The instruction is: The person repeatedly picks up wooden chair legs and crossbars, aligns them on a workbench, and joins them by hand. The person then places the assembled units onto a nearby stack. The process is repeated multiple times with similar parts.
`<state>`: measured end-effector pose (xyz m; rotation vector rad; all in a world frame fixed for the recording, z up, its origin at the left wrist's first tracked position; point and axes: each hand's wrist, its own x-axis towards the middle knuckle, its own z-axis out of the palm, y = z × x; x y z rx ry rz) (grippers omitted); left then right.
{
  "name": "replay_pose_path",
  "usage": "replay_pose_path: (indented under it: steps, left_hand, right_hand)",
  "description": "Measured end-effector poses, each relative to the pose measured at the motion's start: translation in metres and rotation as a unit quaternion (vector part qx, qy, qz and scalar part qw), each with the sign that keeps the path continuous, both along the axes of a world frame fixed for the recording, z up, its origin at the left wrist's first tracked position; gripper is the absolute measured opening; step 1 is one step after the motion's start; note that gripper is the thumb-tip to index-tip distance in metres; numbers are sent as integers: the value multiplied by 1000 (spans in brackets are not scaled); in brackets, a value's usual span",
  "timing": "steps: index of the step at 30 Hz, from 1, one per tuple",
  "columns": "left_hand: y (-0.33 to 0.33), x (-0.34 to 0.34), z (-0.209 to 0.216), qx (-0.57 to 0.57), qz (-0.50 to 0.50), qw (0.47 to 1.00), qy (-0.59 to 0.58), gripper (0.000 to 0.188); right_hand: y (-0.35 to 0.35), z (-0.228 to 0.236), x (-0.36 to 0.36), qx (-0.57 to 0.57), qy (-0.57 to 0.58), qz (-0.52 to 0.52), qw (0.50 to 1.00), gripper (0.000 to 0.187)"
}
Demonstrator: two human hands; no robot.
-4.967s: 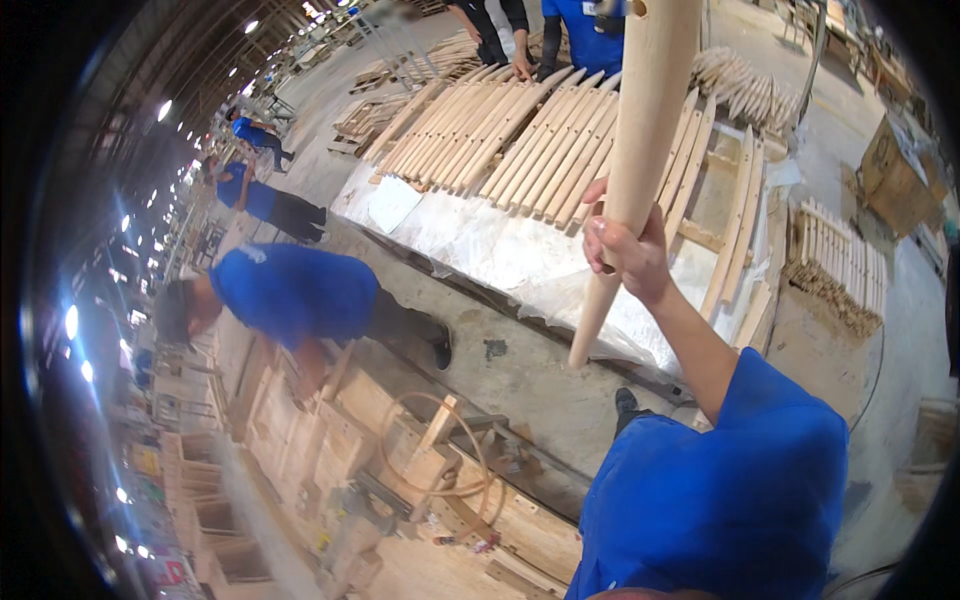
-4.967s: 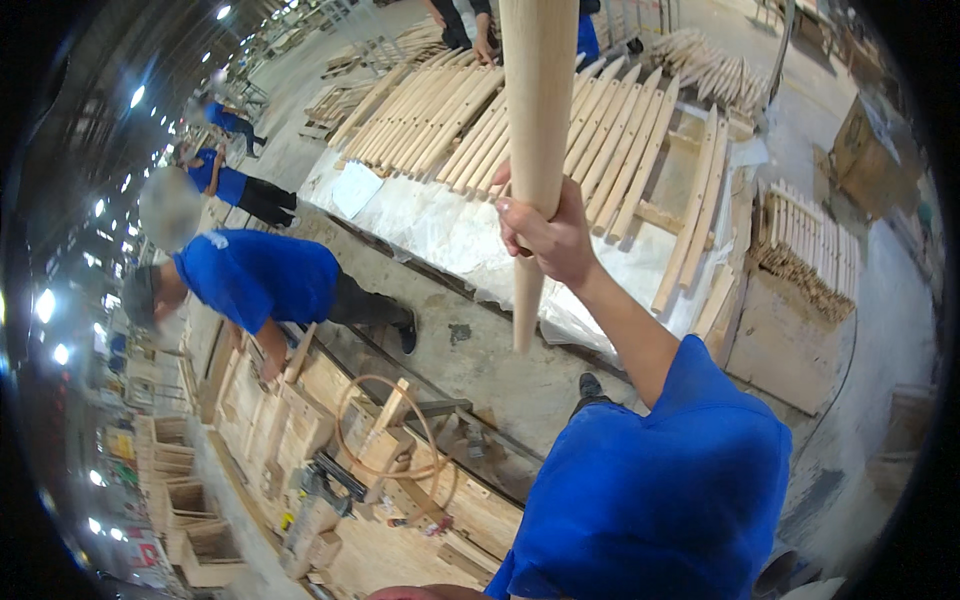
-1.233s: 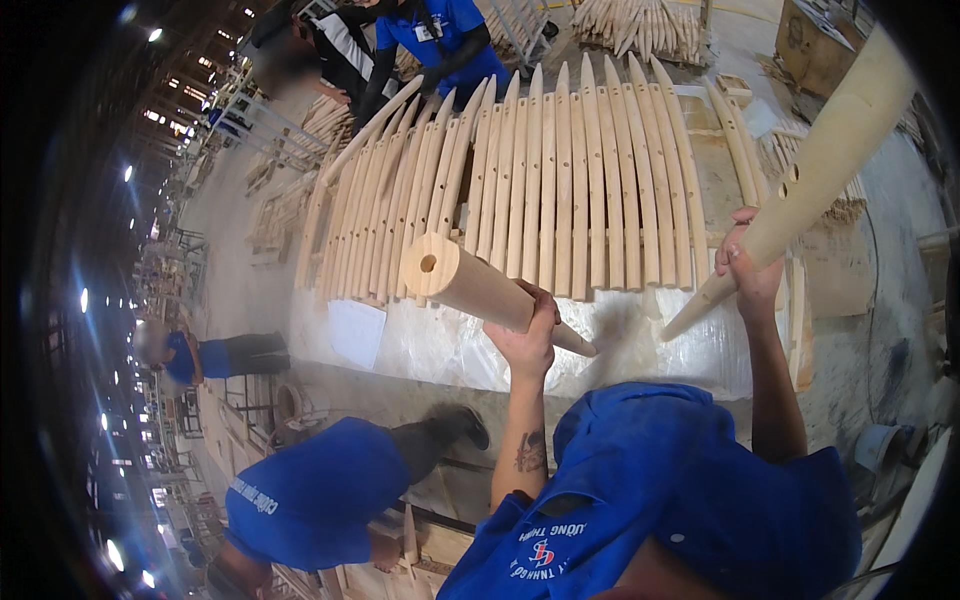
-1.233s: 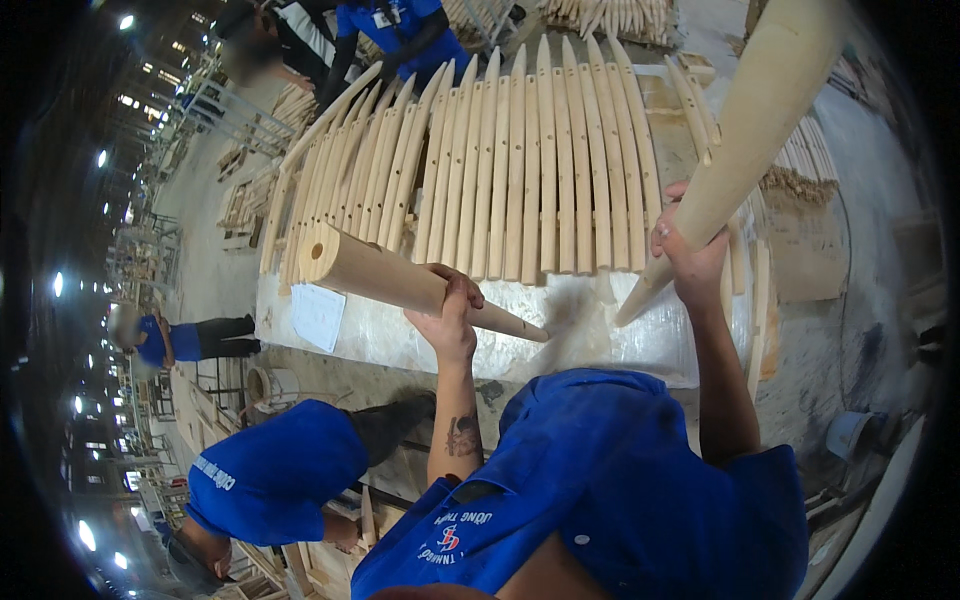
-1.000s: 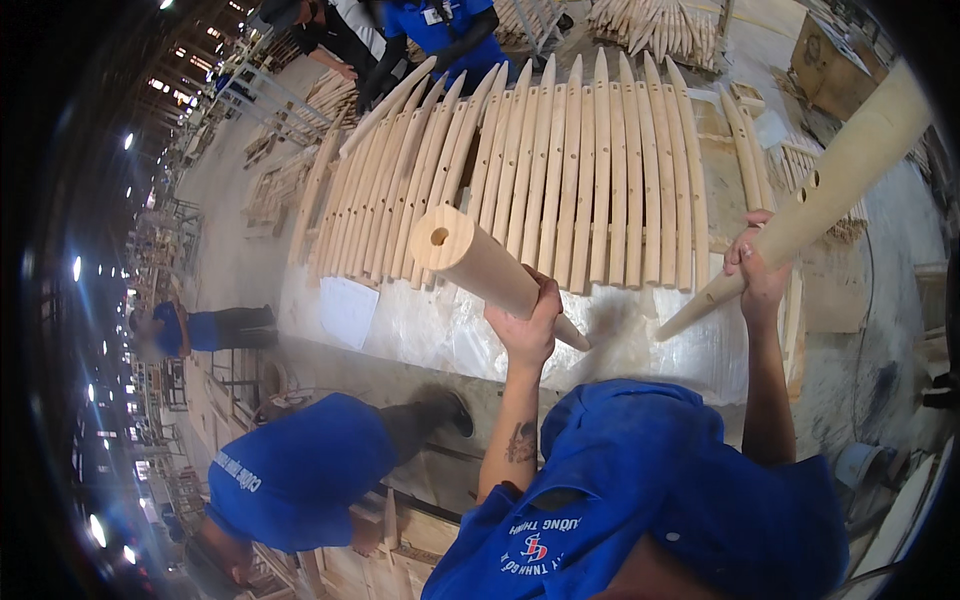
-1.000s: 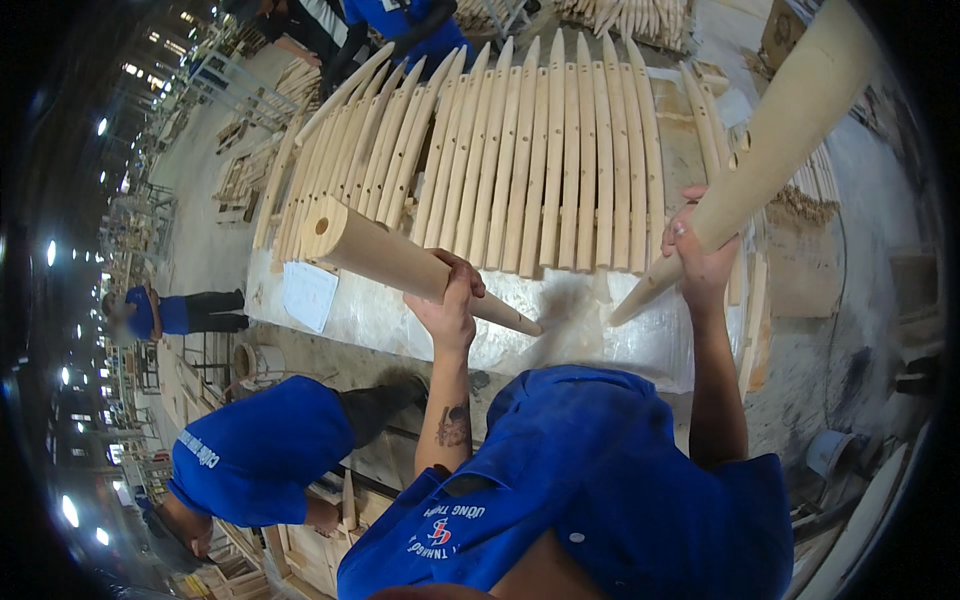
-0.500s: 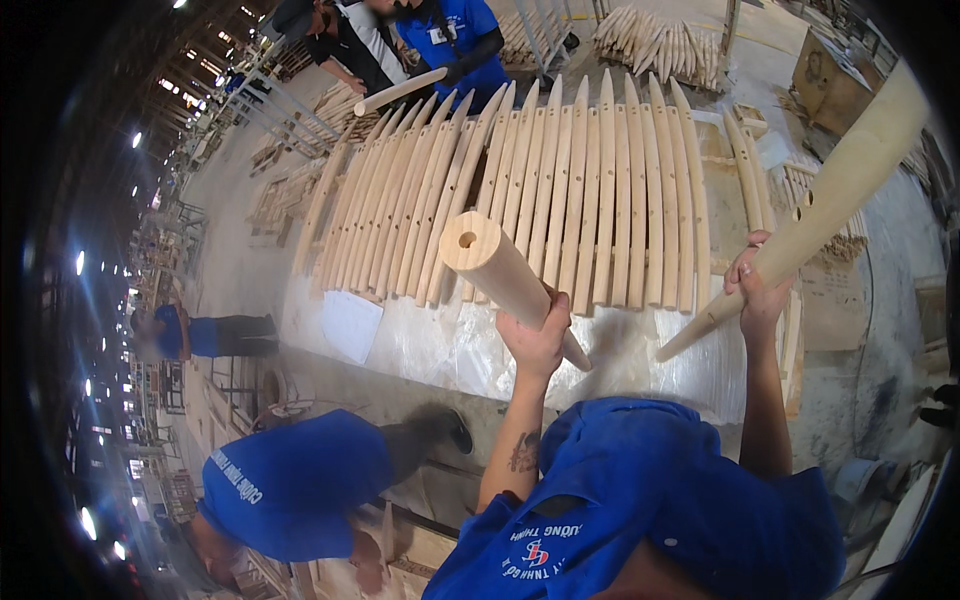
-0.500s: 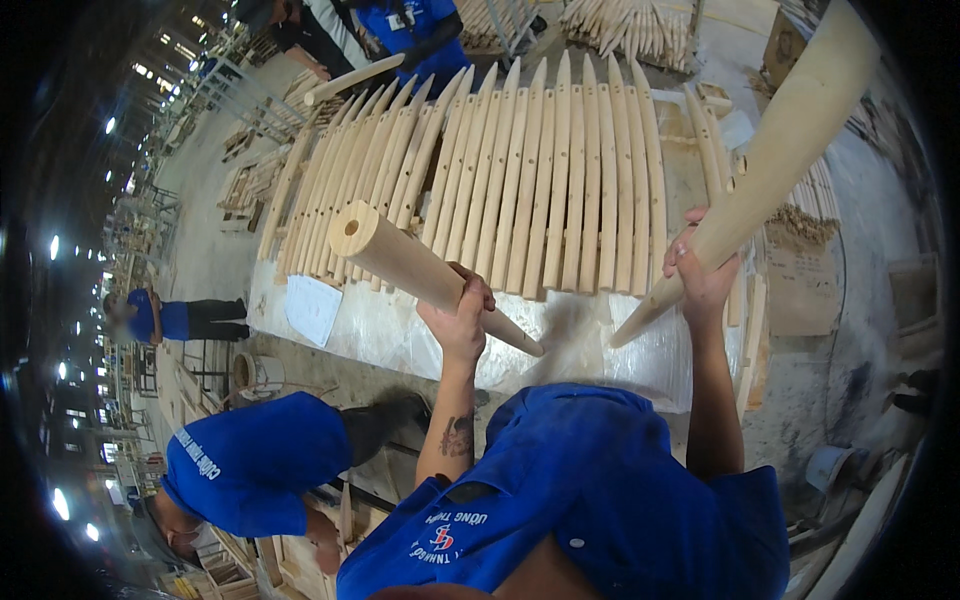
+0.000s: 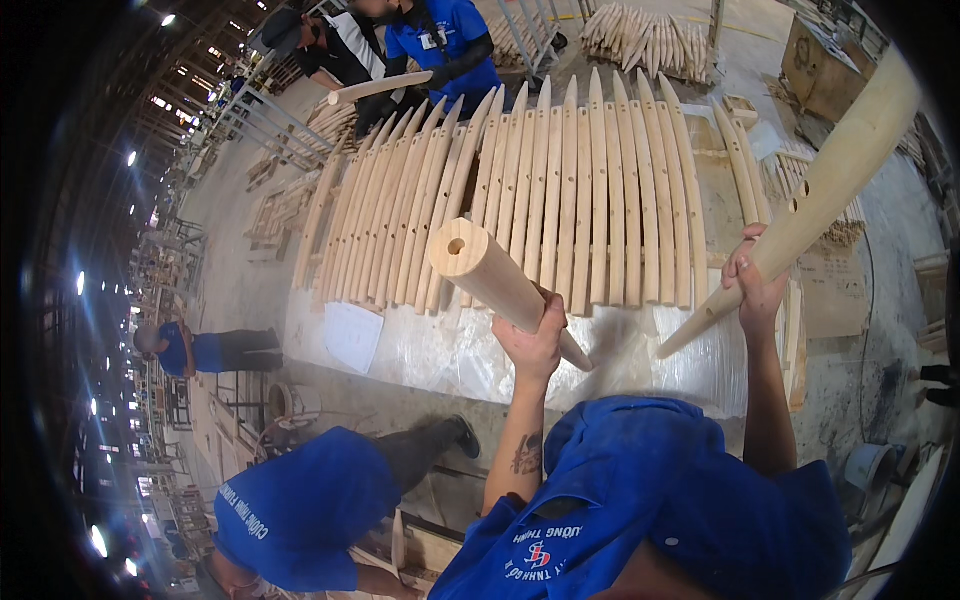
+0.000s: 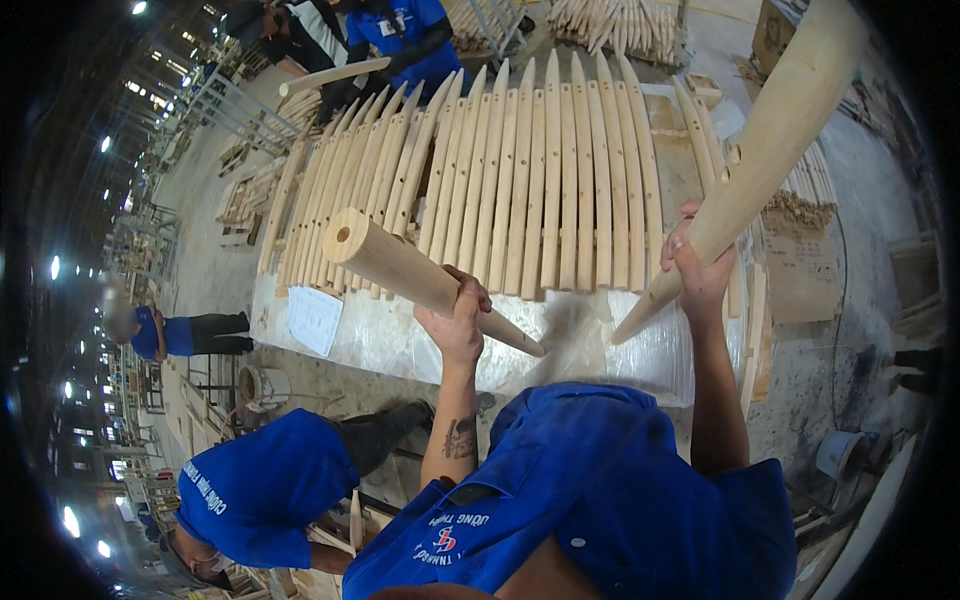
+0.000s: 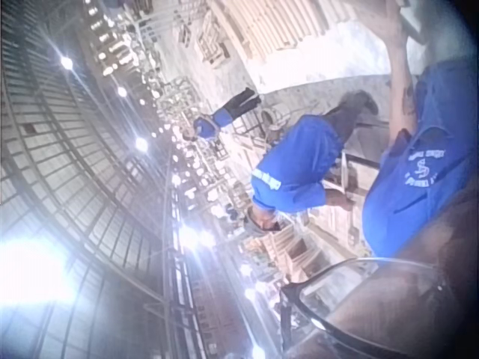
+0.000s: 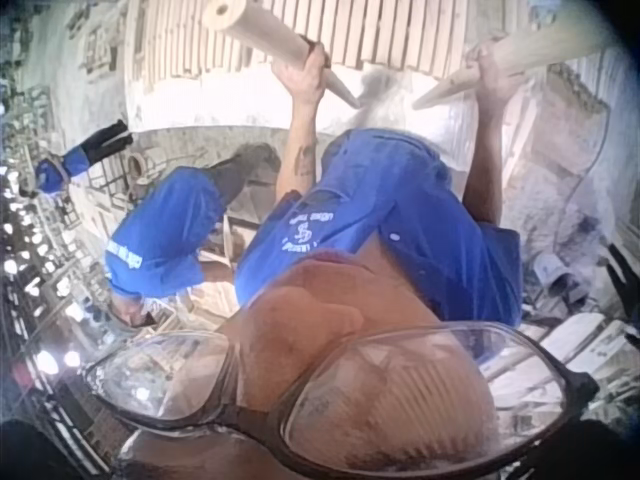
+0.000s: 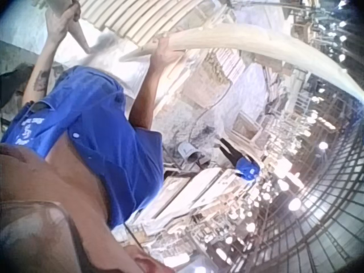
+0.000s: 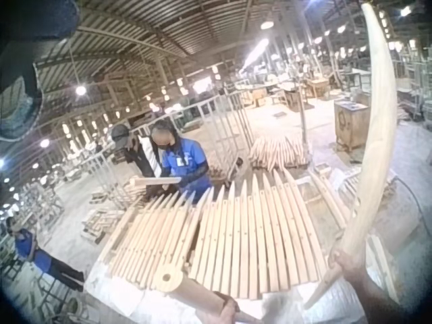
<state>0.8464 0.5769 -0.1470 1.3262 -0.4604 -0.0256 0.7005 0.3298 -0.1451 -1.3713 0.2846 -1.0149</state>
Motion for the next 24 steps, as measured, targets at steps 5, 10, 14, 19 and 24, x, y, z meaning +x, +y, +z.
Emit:
replay_pose_path:
  steps: [5, 10, 14, 19, 24]
  left_hand:
    - [3, 2, -7, 14, 18, 1000, -20, 12]
    - [5, -1, -6, -1, 17, 1000, -1, 10]
    - [6, -1, -4, -6, 6, 1000, -7, 12]
    - [10, 0, -2, -10, 16, 1000, -11, 14]
    - [13, 1, -2, -13, 20, 1000, -7, 15]
  right_hand:
    - [2, 2, 0, 11, -7, 4, 1000, 35]
    - [3, 2, 1, 10, -19, 12, 1000, 34]
    - [4, 2, 1, 5, -19, 12, 1000, 34]
    - [6, 1, 3, -8, -10, 17, 1000, 34]
    - [9, 0, 5, -4, -11, 21, 1000, 35]
